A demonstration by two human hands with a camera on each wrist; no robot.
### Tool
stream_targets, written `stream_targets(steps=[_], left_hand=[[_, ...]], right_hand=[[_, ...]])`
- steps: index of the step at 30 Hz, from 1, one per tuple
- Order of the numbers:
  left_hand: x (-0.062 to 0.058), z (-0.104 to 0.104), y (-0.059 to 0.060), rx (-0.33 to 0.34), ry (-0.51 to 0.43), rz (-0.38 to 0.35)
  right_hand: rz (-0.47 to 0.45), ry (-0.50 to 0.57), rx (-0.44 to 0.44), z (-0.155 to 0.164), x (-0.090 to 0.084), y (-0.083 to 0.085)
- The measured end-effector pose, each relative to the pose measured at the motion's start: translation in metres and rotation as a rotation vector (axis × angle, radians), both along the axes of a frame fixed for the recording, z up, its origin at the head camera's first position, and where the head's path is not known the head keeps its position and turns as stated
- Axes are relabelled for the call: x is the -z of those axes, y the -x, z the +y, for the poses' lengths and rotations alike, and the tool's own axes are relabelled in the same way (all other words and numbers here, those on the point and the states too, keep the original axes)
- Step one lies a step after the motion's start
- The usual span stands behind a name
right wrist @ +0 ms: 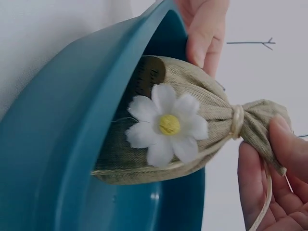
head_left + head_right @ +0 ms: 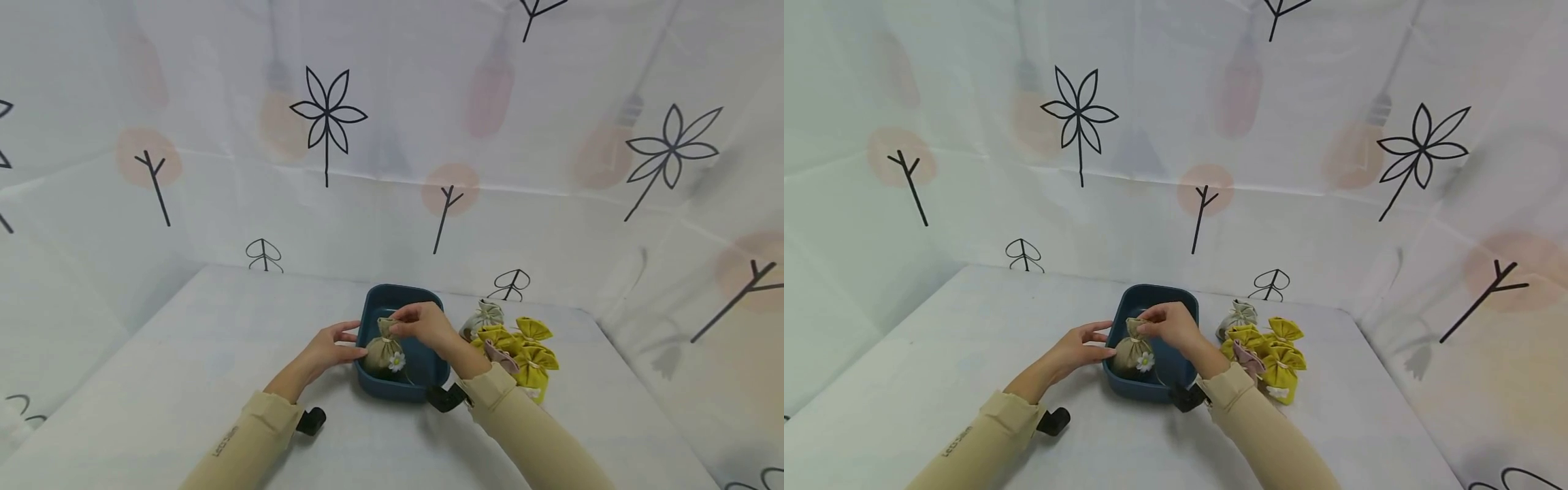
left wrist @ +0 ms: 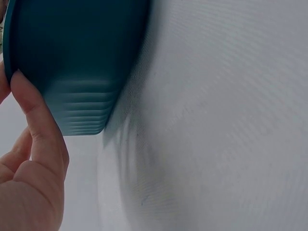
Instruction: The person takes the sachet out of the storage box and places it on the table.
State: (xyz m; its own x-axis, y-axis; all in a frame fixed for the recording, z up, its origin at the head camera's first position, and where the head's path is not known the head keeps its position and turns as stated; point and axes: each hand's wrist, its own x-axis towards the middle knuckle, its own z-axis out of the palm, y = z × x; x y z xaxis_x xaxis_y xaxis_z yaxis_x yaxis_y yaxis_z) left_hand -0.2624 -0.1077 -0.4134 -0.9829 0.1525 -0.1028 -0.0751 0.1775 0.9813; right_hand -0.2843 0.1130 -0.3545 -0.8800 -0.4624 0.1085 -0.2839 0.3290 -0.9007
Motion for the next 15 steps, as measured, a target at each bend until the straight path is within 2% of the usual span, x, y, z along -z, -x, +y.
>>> stream_targets(steps=[7,15], left_hand=[[0.000,0.000,0.000,-0.011,-0.007,-0.008],[0.000,0.000,0.000,-0.015,-0.009,-0.003]], right_hand=[[0.025,0.012,0.119,0.002,-0.008,-0.009],[0.046,0.065,0.195,0.005,-0.013,-0.022]])
